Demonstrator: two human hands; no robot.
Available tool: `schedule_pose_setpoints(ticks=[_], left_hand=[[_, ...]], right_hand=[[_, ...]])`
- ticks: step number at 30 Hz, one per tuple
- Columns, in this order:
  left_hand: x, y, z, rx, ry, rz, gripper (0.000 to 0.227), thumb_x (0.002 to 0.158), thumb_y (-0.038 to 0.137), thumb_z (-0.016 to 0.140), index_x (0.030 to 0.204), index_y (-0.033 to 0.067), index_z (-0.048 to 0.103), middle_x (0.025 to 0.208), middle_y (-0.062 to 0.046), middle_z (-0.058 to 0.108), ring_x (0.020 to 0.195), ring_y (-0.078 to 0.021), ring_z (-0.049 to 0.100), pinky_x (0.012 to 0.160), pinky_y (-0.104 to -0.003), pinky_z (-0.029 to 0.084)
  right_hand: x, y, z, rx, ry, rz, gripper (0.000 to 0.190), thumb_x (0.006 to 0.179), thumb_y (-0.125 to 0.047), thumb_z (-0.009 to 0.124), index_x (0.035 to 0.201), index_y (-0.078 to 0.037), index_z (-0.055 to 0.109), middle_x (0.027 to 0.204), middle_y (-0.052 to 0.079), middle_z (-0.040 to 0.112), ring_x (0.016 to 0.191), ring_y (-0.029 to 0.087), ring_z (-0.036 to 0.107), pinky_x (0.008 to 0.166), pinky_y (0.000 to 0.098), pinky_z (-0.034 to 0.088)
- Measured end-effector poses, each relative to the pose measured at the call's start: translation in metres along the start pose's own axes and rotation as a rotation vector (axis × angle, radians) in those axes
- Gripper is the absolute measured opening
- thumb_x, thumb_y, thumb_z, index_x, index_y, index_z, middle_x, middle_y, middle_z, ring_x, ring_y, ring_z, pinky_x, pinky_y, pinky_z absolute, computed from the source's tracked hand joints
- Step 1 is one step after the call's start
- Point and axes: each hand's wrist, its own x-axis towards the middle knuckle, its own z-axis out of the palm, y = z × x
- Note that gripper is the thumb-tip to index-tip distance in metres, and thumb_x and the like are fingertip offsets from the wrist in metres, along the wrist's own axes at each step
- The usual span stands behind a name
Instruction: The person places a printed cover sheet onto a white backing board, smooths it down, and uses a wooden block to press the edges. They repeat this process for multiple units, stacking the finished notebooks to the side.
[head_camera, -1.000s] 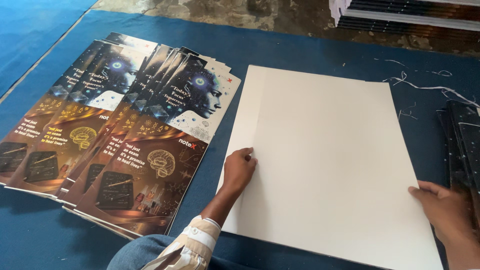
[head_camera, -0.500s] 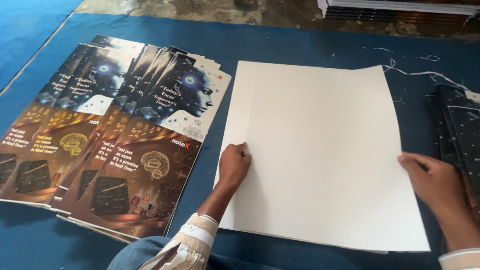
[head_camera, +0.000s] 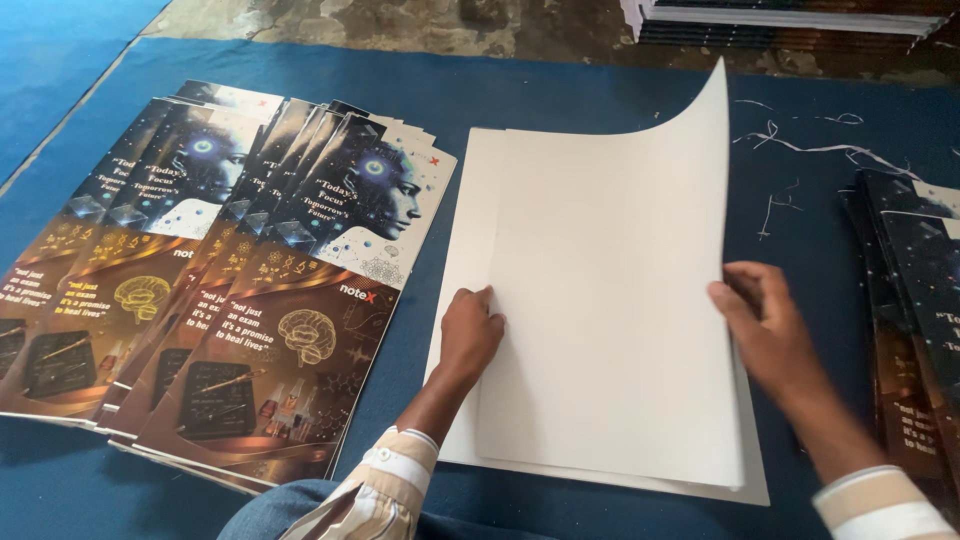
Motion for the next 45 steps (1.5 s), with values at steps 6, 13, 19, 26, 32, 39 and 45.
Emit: schedule_pose_setpoints(ticks=[6,13,19,26,32,39,45], left_hand=[[0.003,0.004,0.000,-0.017,0.004,0.008,0.049,0.085,0.009,0.071,0.131,-0.0024,0.062,0.123,-0.023,0.061,0.110,-0.0399,0.063,0.094,-0.043,0.052],[0.004,0.005,-0.004,0.004,-0.008,0.019,0.049,0.084,0.009,0.072,0.131,-0.0011,0.063,0.121,-0.023,0.061,0.110,-0.0398,0.063,0.096,-0.043,0.051],[0.005,0.002,-0.001,-0.018,0.015,0.024,0.049,0.082,0.007,0.071,0.130,-0.0017,0.063,0.126,-0.024,0.059,0.110,-0.0400,0.063,0.096,-0.043,0.052],[0.003,0.007,-0.006,-0.006,-0.050,-0.029,0.033,0.086,0.007,0.067,0.117,-0.0050,0.065,0.121,-0.024,0.062,0.110,-0.0394,0.063,0.098,-0.043,0.051],[0.004,0.006,-0.006,-0.040,0.013,0.019,0.043,0.081,0.004,0.067,0.124,-0.0029,0.063,0.118,-0.024,0.061,0.108,-0.0413,0.062,0.096,-0.045,0.050],[0.003,0.007,-0.006,-0.014,0.031,0.032,0.042,0.080,0.006,0.066,0.121,-0.0020,0.066,0.114,-0.025,0.063,0.104,-0.0423,0.064,0.095,-0.046,0.051],[0.003,0.006,-0.004,-0.022,0.065,0.061,0.041,0.078,0.005,0.067,0.118,-0.0025,0.067,0.111,-0.025,0.063,0.100,-0.0435,0.064,0.092,-0.047,0.051]], right_hand=[[0.001,-0.016,0.030,-0.261,-0.030,-0.134,0.070,0.086,-0.058,0.060,0.140,-0.015,0.052,0.146,0.025,0.047,0.138,0.043,0.044,0.102,0.0601,0.042],[0.006,-0.023,0.052,-0.210,0.034,-0.452,0.042,0.103,-0.041,0.050,0.127,-0.009,0.062,0.135,0.020,0.055,0.125,0.037,0.057,0.104,0.0477,0.047],[0.014,-0.023,0.064,-0.206,0.072,-0.507,0.036,0.099,-0.025,0.059,0.130,-0.006,0.061,0.131,0.014,0.061,0.122,0.030,0.061,0.103,0.0430,0.050],[0.029,-0.031,0.065,-0.344,0.035,-0.400,0.077,0.081,-0.049,0.074,0.147,-0.013,0.054,0.144,0.022,0.047,0.135,0.038,0.049,0.106,0.0484,0.047],[0.039,-0.035,0.072,-0.416,-0.071,-0.260,0.088,0.075,-0.067,0.071,0.150,-0.025,0.051,0.163,0.025,0.025,0.150,0.044,0.027,0.110,0.0539,0.040],[0.034,-0.025,0.097,-0.347,-0.070,-0.351,0.085,0.078,-0.065,0.068,0.151,-0.024,0.049,0.164,0.028,0.020,0.150,0.046,0.022,0.113,0.0533,0.033],[0.039,-0.012,0.107,-0.292,-0.049,-0.459,0.058,0.099,-0.040,0.054,0.155,-0.026,0.051,0.167,0.032,0.017,0.154,0.048,0.016,0.122,0.0536,0.022]])
